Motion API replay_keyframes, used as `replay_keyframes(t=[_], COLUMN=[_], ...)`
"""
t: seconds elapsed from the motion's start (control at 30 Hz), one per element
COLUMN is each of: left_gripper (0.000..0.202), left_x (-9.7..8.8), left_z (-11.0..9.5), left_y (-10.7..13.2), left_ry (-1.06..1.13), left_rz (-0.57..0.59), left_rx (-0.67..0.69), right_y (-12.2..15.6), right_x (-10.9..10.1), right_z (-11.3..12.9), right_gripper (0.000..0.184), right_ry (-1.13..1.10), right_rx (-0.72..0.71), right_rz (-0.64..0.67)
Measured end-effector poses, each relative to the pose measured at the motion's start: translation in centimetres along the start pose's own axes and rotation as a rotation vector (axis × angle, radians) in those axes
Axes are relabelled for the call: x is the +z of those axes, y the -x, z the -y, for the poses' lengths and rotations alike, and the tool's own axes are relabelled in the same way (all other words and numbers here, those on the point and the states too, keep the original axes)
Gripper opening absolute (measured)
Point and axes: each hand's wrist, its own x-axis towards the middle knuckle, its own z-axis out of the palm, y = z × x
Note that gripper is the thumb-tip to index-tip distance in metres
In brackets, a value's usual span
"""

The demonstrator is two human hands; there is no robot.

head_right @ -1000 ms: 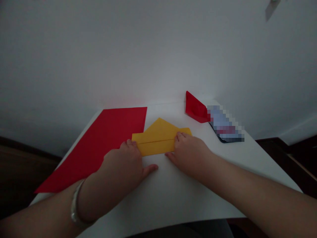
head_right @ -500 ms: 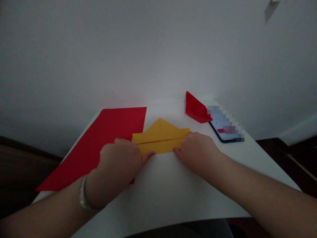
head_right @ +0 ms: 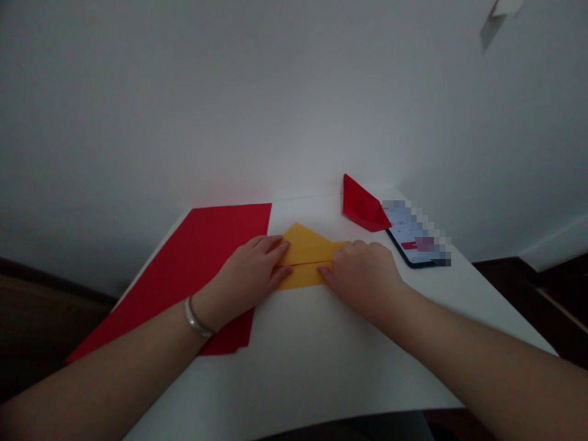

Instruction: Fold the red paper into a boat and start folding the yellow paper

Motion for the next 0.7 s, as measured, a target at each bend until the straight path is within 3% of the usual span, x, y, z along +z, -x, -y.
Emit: replay_keyframes(t=[0.3, 0.47, 0.57, 0.7], left_gripper=[0.025, 0.027, 0.027, 0.027], left_x=[-1.2, -1.7, -2.1, -2.5], left_z=[-0.9, -1.3, -0.9, 0.3], left_y=[0.2, 0.5, 0.5, 0.4], left_ry=[-0.146, -0.196, -0.15, 0.033], left_rz=[0.096, 0.125, 0.075, -0.106], left_rx=[0.115, 0.126, 0.056, -0.067], right_y=[0.0, -0.2, -0.4, -0.2], right_x=[0.0, 0.3, 0.9, 1.6], right_z=[-1.2, -1.4, -1.6, -1.9], right_gripper=[0.05, 0.041, 0.04, 0.047], right_ry=[-0.049, -0.327, -0.574, -0.846], right_rx=[0.077, 0.055, -0.006, 0.035], right_rz=[-0.073, -0.225, -0.386, -0.595])
